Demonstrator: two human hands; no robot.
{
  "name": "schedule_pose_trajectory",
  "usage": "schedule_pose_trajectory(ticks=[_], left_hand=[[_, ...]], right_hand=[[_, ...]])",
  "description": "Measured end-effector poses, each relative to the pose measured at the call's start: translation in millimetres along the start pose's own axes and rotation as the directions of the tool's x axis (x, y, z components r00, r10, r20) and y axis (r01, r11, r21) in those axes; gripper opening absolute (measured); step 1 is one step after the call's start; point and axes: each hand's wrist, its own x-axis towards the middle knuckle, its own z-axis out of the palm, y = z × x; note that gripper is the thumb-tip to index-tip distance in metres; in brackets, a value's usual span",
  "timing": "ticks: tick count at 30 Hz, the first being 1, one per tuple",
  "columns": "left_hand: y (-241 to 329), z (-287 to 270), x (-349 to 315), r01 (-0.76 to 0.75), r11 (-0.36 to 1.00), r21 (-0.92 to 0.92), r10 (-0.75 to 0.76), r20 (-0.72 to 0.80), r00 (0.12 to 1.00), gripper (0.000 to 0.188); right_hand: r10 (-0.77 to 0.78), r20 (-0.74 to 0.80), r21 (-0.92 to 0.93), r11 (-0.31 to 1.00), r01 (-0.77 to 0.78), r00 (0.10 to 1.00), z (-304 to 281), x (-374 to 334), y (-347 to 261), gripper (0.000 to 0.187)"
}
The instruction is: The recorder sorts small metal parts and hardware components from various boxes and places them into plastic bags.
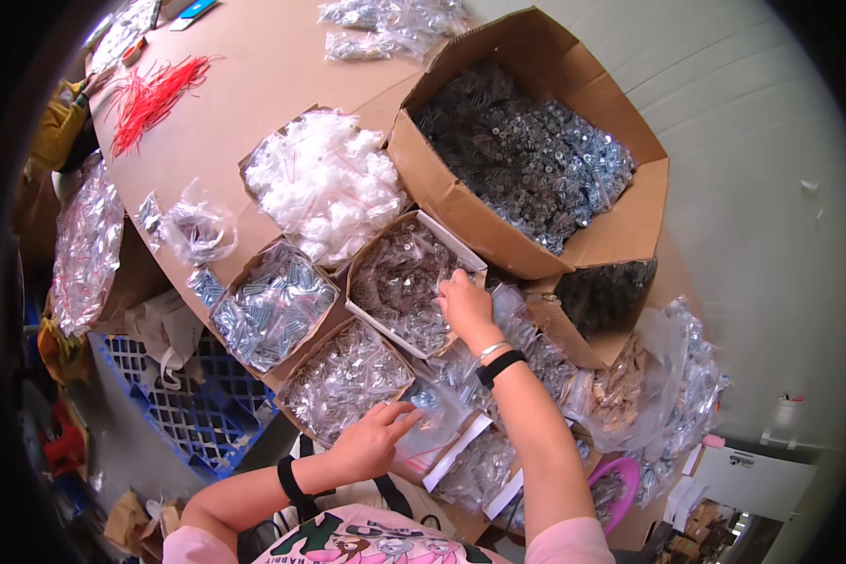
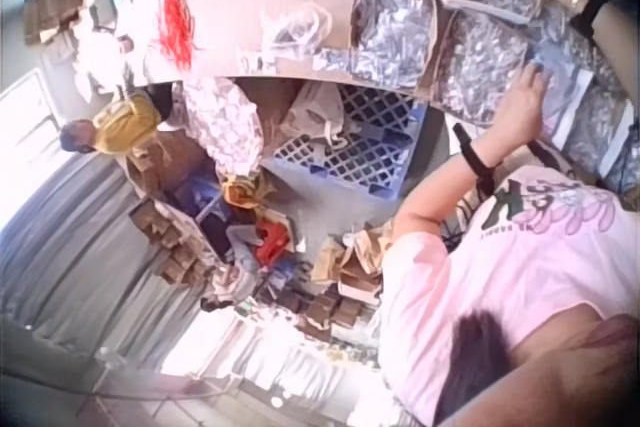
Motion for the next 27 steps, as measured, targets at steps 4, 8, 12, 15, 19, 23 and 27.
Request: schedule_pose_trajectory(ticks=[4,8,12,15,19,23,27], left_hand=[[-1,-2,4,-0.010,0.999,-0.030,0.009,-0.022,1.000,0.079],[-3,-4,0,0.028,0.999,-0.020,-0.028,0.005,1.000,0.074],[-4,-6,0,0.012,0.997,-0.070,-0.014,-0.022,1.000,0.066],[-7,-3,0,0.004,1.000,-0.030,-0.005,-0.033,0.999,0.066],[-10,-1,1,-0.029,0.999,-0.038,0.027,-0.052,0.998,0.065],[-17,2,3,-0.021,0.999,-0.030,0.020,-0.048,0.999,0.064],[-20,-1,5,0.031,0.997,-0.075,-0.031,-0.006,0.999,0.064]], right_hand=[[0.066,-0.110,0.788,0.614,0.046,0.992,-22,-3,-2,0.010],[0.033,0.243,0.932,-0.284,-0.224,0.970,-80,-17,-40,0.004],[-0.063,0.192,0.832,-0.519,-0.196,0.979,-107,-8,-65,0.009],[-0.124,0.167,0.781,-0.589,-0.208,0.978,-112,8,-83,0.012],[-0.200,0.188,0.567,-0.777,-0.273,0.961,-103,39,-105,0.017],[-0.017,0.326,0.891,-0.329,-0.313,0.945,-98,85,-115,0.020],[0.171,-0.131,0.685,0.728,-0.035,0.977,-80,132,-116,0.023]])
